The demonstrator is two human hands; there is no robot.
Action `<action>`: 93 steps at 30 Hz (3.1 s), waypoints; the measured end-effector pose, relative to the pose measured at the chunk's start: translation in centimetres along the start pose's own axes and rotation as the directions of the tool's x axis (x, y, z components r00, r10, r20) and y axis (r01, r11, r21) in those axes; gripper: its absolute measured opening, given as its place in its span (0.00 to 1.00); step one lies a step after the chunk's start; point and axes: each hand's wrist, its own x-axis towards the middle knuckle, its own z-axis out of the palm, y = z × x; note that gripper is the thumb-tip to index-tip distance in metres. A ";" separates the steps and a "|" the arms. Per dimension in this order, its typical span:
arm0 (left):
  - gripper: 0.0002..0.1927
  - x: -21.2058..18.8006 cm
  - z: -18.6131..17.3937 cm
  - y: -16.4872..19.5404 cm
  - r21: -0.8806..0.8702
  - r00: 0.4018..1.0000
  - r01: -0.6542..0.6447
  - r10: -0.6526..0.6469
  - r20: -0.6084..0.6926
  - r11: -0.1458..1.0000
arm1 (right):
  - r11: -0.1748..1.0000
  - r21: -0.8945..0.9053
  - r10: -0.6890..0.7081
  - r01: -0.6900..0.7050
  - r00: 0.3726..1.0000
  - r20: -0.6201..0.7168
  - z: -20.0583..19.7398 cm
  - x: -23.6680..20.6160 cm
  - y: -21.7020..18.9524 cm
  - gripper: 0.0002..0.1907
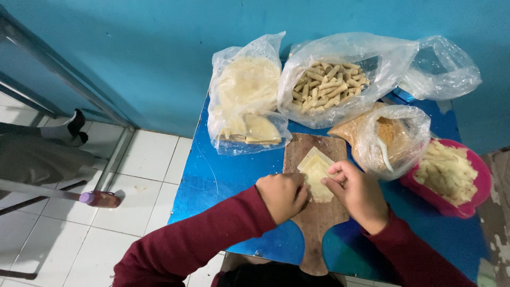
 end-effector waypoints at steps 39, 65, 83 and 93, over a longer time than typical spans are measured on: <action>0.10 7.5 -4.0 -16.3 0.287 0.976 0.109 -0.049 -0.210 0.952 | 0.987 -0.147 -0.082 0.070 0.994 -0.078 0.0 -0.1 -2.0 0.19; 0.23 3.3 1.4 -3.4 -0.933 0.972 0.222 0.008 0.234 0.284 | 0.697 0.717 0.035 0.003 0.999 -0.039 0.4 0.3 0.9 0.13; 0.47 1.2 2.7 -2.5 -0.990 0.981 0.101 0.153 0.116 0.101 | 0.852 -0.219 -0.520 0.476 0.817 -0.249 -0.7 -1.1 -4.0 0.12; 0.42 1.4 2.5 -2.5 -0.971 0.974 0.210 -0.111 0.198 0.116 | 0.741 0.668 0.085 -0.064 0.996 0.001 0.6 -0.4 0.3 0.08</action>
